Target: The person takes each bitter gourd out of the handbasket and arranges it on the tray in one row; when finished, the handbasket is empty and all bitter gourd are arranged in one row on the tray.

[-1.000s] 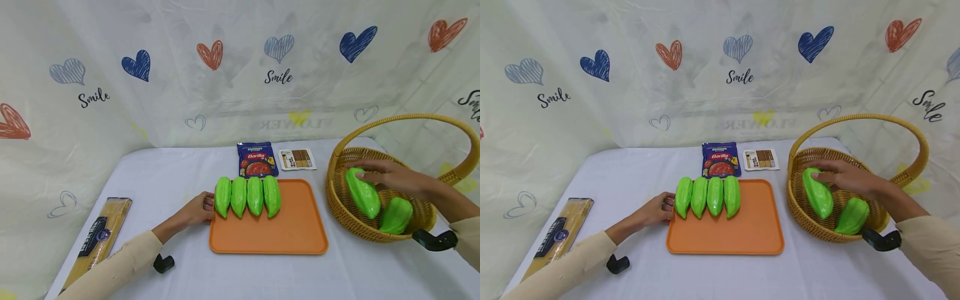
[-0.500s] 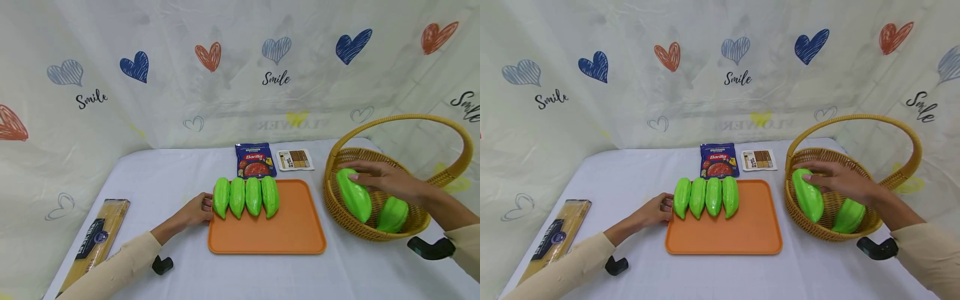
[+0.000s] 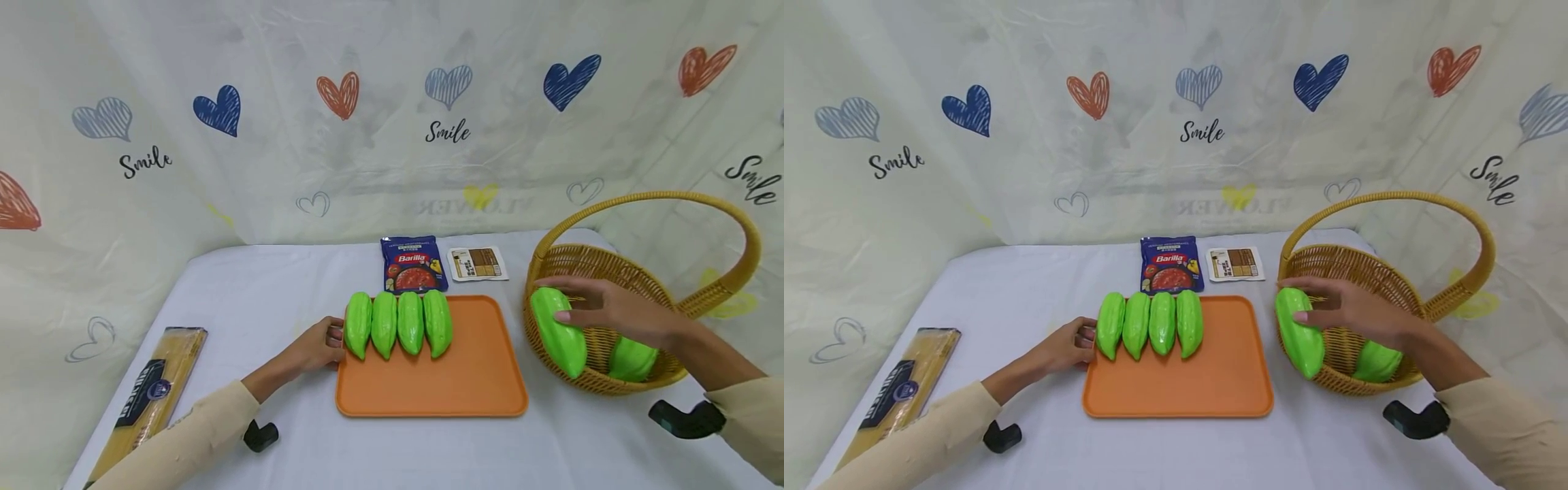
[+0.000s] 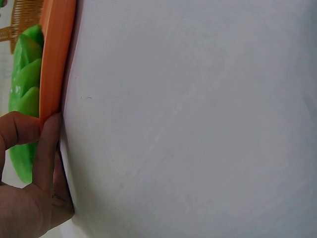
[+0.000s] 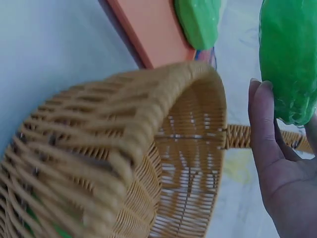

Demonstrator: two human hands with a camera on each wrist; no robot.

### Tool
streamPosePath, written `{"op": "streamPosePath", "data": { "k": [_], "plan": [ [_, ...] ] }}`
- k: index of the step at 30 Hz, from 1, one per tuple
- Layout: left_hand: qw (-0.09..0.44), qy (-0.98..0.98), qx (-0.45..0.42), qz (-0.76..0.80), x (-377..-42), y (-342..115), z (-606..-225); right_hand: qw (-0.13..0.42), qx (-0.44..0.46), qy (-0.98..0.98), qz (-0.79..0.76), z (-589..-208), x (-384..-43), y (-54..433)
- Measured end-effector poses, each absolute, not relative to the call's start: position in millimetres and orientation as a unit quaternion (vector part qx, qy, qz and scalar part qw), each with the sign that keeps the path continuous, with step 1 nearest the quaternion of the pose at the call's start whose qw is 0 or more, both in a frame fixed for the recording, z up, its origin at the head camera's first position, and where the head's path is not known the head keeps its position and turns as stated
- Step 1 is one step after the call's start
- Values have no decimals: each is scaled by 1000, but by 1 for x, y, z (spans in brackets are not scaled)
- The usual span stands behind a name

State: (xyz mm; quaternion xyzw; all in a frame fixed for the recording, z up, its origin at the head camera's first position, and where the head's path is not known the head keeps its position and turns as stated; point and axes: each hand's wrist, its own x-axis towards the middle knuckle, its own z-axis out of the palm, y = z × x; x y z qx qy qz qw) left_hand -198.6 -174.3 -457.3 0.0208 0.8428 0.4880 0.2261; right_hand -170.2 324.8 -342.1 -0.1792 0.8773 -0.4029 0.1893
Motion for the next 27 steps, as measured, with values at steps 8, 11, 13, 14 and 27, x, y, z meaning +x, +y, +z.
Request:
{"op": "streamPosePath", "data": {
  "k": [8, 11, 13, 14, 27],
  "plan": [
    [225, 846, 19, 484, -197, -175, -457, 201, -173, 861, -434, -345, -167, 306],
    [224, 845, 15, 485, -197, -174, -457, 201, -176, 858, -439, -348, -168, 300],
    [224, 846, 15, 484, -196, -174, -457, 198, -178, 860, -435, -349, -168, 296],
    [224, 845, 16, 485, -196, -174, -457, 199, -180, 859, -436, -350, -168, 294],
    [221, 842, 21, 491, -198, -174, -458, 228, -149, 836, -476, -360, -178, 272]
  ]
}}
